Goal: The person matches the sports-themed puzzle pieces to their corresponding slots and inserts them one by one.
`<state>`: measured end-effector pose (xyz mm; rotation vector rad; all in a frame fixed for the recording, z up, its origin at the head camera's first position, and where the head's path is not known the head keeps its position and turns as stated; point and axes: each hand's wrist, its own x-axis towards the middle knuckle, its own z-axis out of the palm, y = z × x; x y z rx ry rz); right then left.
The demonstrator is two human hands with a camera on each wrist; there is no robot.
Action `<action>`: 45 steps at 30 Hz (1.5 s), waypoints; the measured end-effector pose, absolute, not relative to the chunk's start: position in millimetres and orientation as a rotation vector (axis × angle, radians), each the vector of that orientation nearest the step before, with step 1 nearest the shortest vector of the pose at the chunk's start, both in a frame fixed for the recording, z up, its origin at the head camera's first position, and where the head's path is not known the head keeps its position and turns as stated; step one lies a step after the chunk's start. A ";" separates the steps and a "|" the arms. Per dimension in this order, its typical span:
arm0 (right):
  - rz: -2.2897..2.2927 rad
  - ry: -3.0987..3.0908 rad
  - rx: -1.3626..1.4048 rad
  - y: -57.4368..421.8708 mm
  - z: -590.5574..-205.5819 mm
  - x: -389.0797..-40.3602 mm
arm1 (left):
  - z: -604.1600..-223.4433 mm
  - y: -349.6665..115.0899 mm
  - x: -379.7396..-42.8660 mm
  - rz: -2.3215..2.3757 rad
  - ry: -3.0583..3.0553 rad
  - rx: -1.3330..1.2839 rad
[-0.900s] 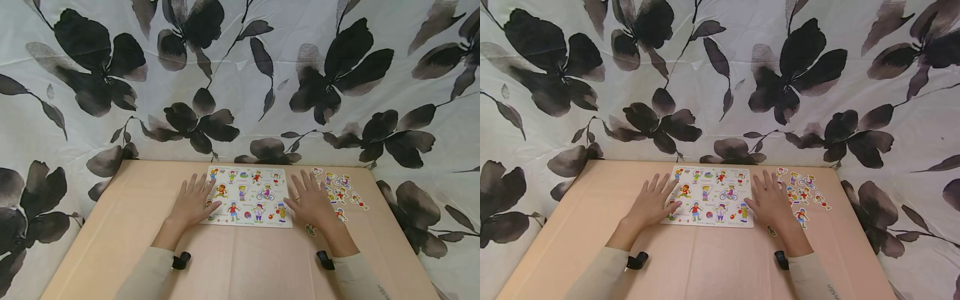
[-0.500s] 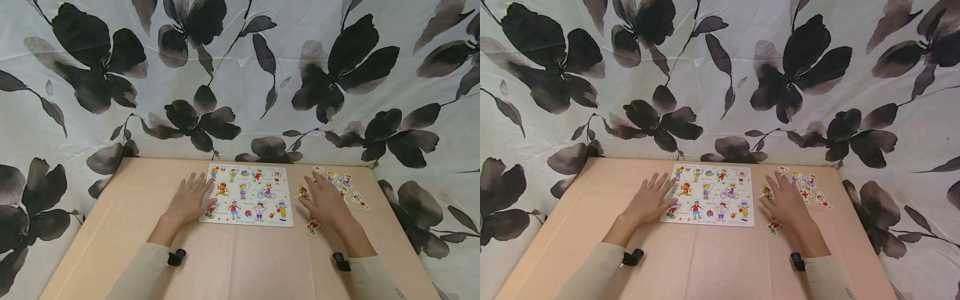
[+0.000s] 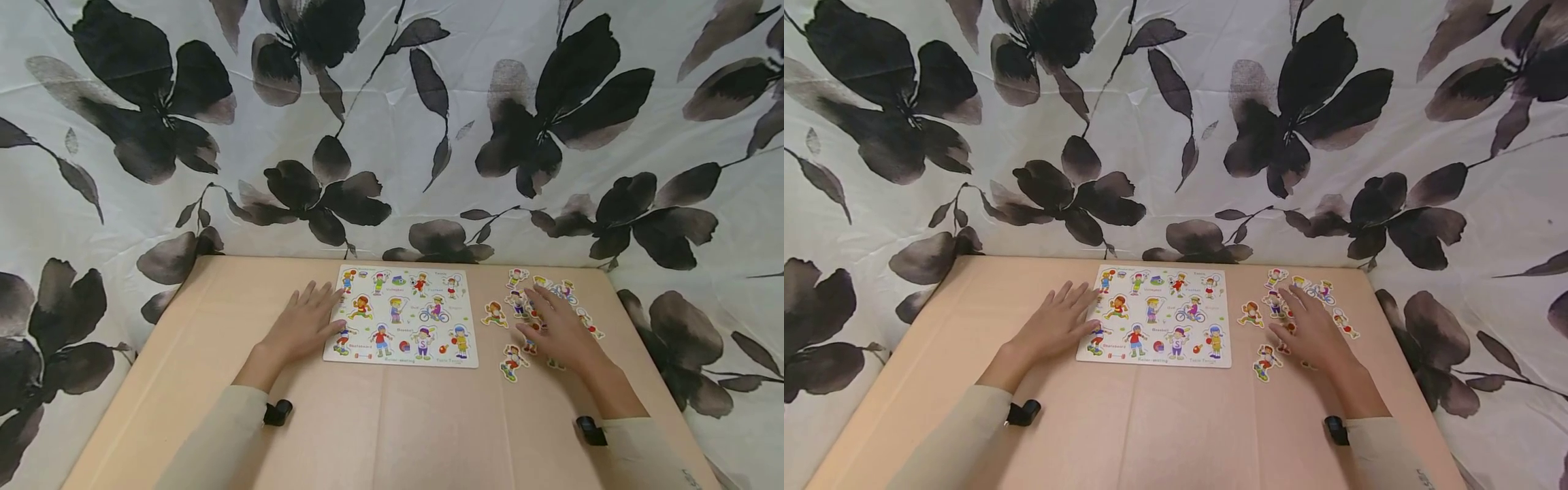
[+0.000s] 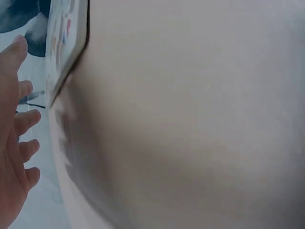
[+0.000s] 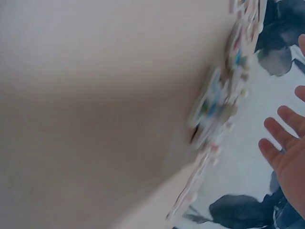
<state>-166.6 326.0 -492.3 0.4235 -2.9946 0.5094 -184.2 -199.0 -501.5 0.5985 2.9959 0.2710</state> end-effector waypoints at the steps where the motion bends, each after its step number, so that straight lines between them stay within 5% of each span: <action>1: 0.533 -2.991 0.432 329.9 -493.6 -167.4 | -502.0 -200.3 -184.9 0.286 2.985 0.592; 18: 0.636 -3.045 0.320 358.6 -505.7 -161.2 | -505.3 -216.7 -188.2 0.417 2.884 0.660; 45: 0.598 -3.009 0.501 344.3 -517.6 -163.3 | -514.3 -221.0 -191.3 0.393 2.864 0.706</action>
